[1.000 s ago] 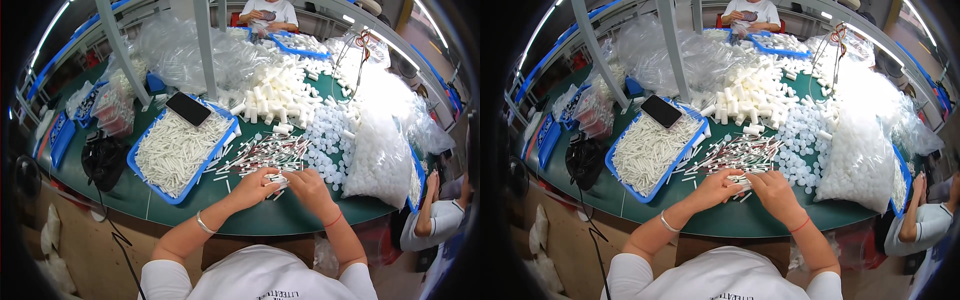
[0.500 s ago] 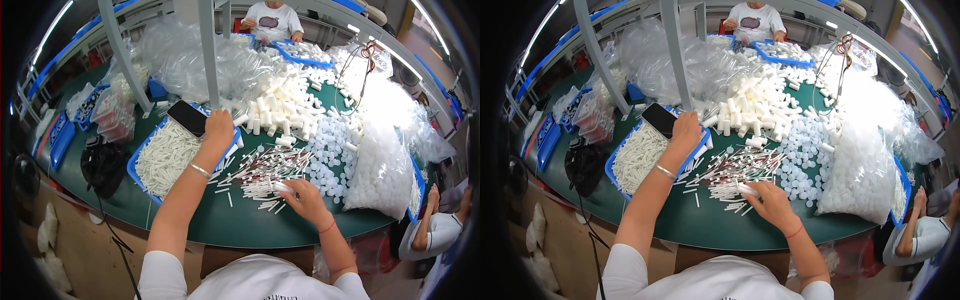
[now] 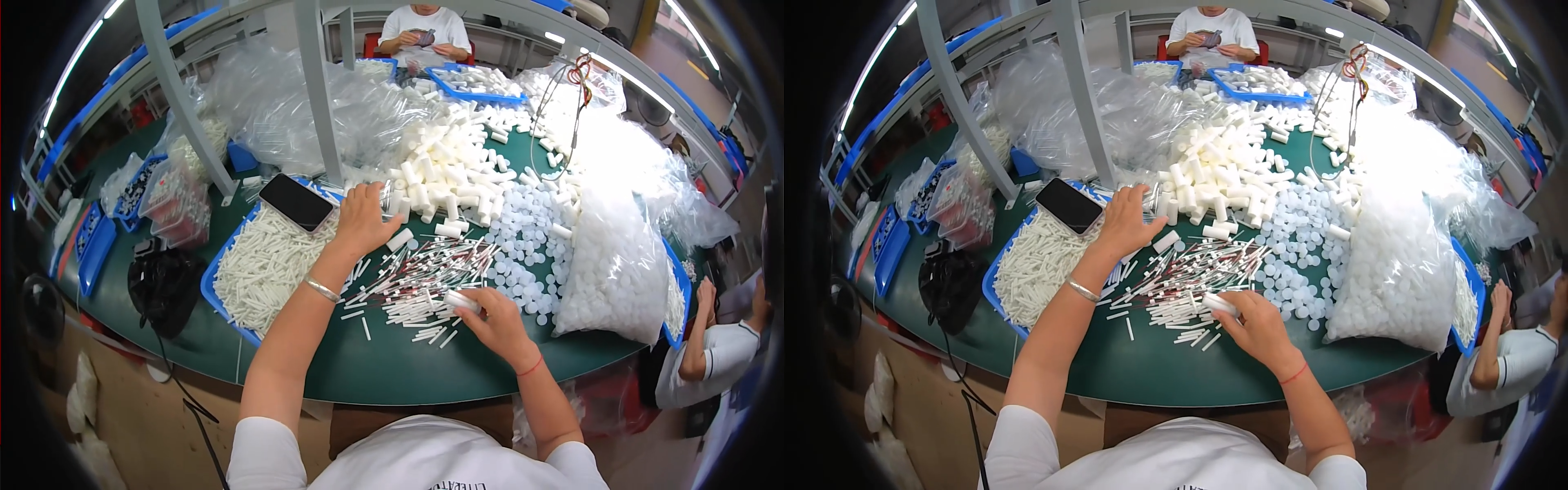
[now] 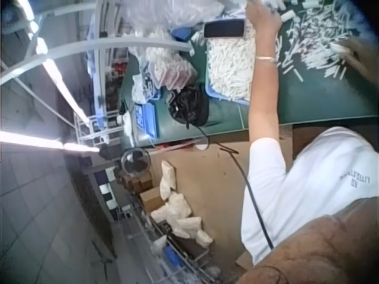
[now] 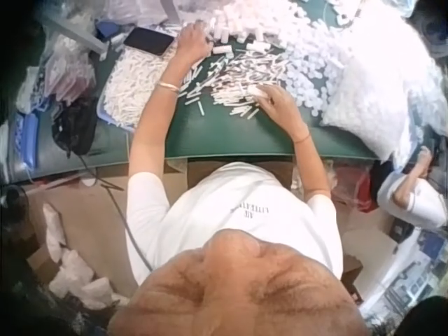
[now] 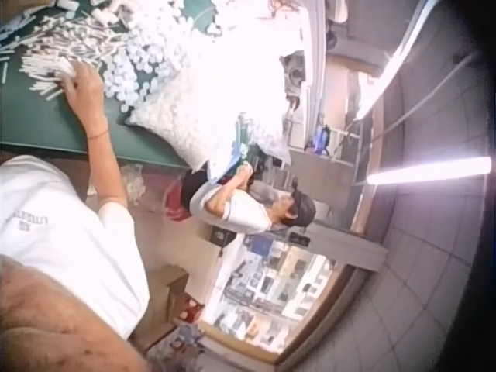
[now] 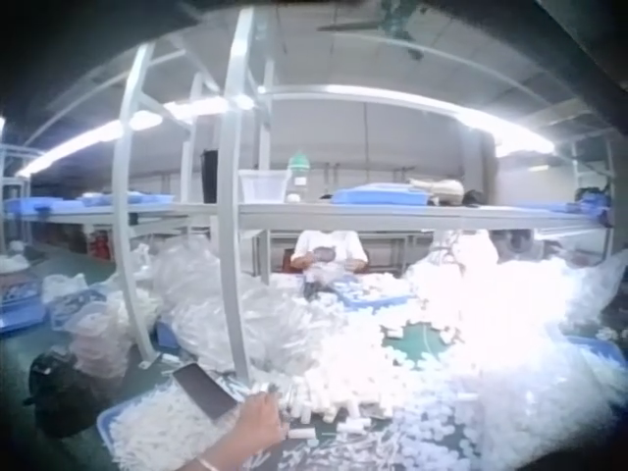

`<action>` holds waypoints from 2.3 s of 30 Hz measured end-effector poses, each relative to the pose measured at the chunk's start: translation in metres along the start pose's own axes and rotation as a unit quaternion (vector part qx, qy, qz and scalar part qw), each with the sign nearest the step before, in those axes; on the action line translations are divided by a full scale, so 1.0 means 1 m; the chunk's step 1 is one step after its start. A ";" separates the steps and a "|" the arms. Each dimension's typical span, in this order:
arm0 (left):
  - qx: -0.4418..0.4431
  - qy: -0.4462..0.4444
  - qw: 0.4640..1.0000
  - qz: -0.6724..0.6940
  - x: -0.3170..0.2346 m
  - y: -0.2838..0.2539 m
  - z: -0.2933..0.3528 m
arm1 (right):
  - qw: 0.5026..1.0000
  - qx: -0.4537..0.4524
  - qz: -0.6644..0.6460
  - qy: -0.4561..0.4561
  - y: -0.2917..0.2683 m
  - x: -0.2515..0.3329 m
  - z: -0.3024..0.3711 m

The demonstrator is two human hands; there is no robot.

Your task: Assembling small white plastic components by hand at a factory workbench.

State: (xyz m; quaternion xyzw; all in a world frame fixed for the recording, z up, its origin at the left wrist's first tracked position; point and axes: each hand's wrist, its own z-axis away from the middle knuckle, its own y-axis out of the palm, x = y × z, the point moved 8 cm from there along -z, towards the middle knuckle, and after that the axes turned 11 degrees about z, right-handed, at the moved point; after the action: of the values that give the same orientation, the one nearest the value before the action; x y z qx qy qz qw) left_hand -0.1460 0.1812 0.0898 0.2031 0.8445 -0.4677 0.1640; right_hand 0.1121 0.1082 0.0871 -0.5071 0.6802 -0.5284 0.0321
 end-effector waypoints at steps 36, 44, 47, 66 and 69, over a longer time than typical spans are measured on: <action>0.367 -0.251 0.618 0.648 -0.168 0.056 0.154 | 0.929 0.034 -0.360 0.078 -0.018 0.010 0.044; 0.261 -0.278 0.700 0.603 -0.161 0.059 0.165 | 0.779 0.103 -0.588 0.191 0.024 0.012 0.049; 0.265 -0.274 0.692 0.613 -0.160 0.062 0.169 | 0.724 0.136 -0.643 0.211 0.039 0.019 0.051; 0.252 -0.347 0.601 0.675 -0.159 0.067 0.180 | 0.571 0.141 -0.765 0.261 0.046 0.028 0.063; 0.252 -0.354 0.569 0.698 -0.165 0.067 0.179 | 0.612 0.142 -0.736 0.251 0.045 0.026 0.063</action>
State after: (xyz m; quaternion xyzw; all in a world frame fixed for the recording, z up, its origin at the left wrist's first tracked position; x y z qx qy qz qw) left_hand 0.0449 0.0292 0.0274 0.5805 0.1624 -0.4368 0.6678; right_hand 0.1060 0.0429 0.0382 -0.6739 -0.0238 -0.5709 -0.4683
